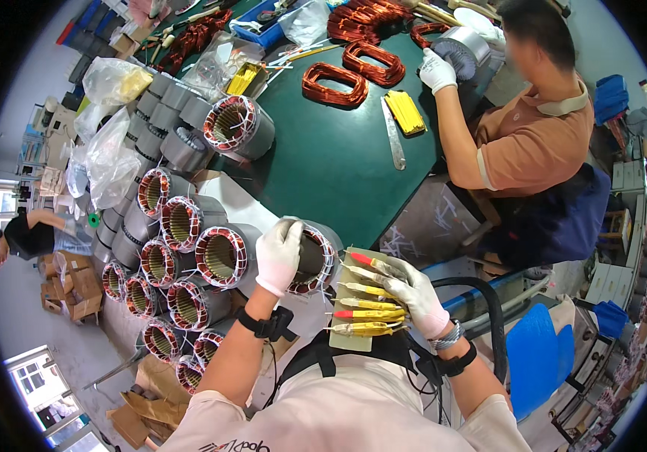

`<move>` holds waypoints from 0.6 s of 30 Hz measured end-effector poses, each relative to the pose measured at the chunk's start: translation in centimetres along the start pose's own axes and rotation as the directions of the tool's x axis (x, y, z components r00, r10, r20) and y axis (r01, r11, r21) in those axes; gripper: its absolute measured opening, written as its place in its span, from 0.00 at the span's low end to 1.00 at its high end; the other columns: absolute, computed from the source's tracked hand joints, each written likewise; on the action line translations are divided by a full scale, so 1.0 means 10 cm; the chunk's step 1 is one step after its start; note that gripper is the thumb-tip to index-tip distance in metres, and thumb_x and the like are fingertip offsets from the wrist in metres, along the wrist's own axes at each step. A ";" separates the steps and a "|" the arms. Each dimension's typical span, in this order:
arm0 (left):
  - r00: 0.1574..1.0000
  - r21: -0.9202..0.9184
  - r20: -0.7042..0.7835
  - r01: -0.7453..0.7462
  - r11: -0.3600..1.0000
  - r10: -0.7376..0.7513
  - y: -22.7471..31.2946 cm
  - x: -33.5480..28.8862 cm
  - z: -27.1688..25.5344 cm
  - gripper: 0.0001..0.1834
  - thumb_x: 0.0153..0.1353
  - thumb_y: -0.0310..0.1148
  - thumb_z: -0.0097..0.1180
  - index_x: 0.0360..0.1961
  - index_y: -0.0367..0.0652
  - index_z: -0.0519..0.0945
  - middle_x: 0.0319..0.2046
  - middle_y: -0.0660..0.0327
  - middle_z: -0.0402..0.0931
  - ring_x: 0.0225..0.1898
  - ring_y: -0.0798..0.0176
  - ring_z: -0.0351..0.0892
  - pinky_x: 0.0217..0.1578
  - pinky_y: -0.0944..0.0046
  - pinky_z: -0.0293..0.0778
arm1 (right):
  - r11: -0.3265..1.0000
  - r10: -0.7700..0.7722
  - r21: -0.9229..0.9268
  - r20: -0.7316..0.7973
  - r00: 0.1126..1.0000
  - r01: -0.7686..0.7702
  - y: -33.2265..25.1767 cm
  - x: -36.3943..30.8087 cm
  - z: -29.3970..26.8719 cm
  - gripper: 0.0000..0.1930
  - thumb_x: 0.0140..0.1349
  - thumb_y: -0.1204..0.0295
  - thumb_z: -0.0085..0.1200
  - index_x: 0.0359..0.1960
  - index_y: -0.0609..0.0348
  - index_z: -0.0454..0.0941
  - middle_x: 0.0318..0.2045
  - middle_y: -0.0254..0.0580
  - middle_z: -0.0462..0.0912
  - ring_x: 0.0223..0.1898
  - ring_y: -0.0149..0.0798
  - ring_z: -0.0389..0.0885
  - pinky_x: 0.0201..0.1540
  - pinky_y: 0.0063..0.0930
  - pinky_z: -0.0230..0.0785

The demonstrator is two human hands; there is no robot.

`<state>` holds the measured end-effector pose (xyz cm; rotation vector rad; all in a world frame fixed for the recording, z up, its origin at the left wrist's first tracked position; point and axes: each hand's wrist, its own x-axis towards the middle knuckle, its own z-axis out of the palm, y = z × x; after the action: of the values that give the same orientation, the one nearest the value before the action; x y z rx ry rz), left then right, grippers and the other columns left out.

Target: Assembling or inspecting motor components, specifically handling copper windings and motor housings.

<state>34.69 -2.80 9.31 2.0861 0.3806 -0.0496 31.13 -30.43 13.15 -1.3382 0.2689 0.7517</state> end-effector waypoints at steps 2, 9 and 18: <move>1.000 -0.030 0.003 -0.020 0.999 0.020 0.04 -0.09 -0.04 0.12 0.69 0.35 0.54 0.40 0.36 0.83 0.30 0.49 0.83 0.30 0.53 0.84 0.35 0.58 0.77 | 1.000 -0.016 0.011 -0.002 1.000 0.016 -0.01 -0.03 0.01 0.32 0.66 0.64 0.56 0.67 0.72 0.64 0.61 0.51 0.76 0.62 0.39 0.74 0.66 0.33 0.65; 0.924 -0.141 -0.150 -0.371 0.918 0.351 0.56 -0.58 -0.58 0.07 0.69 0.26 0.57 0.39 0.31 0.82 0.27 0.61 0.80 0.24 0.71 0.75 0.28 0.70 0.72 | 0.998 -0.008 0.057 -0.009 1.000 0.008 0.02 -0.04 0.02 0.30 0.68 0.66 0.54 0.67 0.72 0.65 0.62 0.50 0.75 0.62 0.39 0.74 0.67 0.33 0.65; 0.941 -0.354 -0.334 -0.174 0.919 0.050 0.78 -0.71 -0.99 0.21 0.76 0.46 0.49 0.50 0.36 0.77 0.28 0.58 0.79 0.22 0.68 0.75 0.23 0.69 0.73 | 0.991 -0.018 0.134 0.025 1.000 0.014 0.02 -0.05 -0.01 0.42 0.65 0.62 0.60 0.74 0.68 0.53 0.68 0.52 0.67 0.69 0.42 0.68 0.72 0.35 0.59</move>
<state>28.99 0.07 22.25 1.7233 0.4247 0.4086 30.64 -30.66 13.28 -1.2015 0.2832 0.7244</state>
